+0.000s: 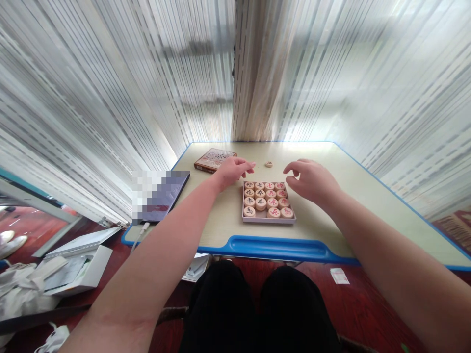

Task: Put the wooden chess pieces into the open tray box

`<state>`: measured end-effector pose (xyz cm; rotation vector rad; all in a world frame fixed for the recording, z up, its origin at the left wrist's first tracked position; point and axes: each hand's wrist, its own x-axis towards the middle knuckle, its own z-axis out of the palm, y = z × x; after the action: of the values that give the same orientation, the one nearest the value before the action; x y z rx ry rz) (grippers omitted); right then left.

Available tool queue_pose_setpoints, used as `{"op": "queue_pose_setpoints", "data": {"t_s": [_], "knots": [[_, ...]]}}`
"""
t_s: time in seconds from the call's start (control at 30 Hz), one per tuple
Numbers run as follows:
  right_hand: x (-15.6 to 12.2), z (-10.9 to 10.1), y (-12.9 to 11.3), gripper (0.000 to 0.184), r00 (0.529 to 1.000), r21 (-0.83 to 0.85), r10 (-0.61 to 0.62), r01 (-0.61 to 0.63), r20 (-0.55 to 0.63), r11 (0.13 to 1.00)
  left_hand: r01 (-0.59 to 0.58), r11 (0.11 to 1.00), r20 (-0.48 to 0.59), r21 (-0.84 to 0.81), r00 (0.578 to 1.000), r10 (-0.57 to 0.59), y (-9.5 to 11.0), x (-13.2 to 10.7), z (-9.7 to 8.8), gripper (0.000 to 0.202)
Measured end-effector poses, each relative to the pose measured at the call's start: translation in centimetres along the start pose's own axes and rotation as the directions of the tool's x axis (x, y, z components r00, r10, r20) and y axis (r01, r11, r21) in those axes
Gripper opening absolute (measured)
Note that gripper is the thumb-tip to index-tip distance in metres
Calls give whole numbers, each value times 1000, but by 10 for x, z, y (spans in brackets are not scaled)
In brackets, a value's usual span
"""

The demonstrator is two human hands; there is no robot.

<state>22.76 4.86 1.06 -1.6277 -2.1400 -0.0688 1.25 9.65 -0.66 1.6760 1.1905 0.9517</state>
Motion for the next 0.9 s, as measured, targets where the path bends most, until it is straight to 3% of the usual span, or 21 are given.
{"op": "queue_pose_setpoints", "data": {"t_s": [0.17, 0.37, 0.53, 0.73, 0.83, 0.9], "knots": [[1, -4, 3, 26, 974, -126, 159, -139, 162, 982, -19, 1000, -3, -20, 1000, 19, 4, -5, 2, 33], [2, -2, 13, 40, 929, -250, 307, -253, 209, 935, 2, 1000, 12, -28, 1000, -1, 3, -5, 6, 35], [3, 5, 20, 33, 924, -241, 246, -177, 293, 954, 34, 999, 44, 1, 998, -34, 5, -6, 7, 33], [4, 3, 15, 18, 952, -92, 193, -175, 240, 980, 24, 1000, 38, 4, 999, -24, 2, -5, 5, 32], [1, 1, 10, 6, 982, 186, 121, -147, 143, 971, -1, 1000, 33, -10, 999, 2, 2, -5, 5, 32], [-1, 2, 5, 5, 998, 459, 16, -42, 59, 888, -42, 999, 43, -24, 998, 43, 5, -7, 5, 30]]}}
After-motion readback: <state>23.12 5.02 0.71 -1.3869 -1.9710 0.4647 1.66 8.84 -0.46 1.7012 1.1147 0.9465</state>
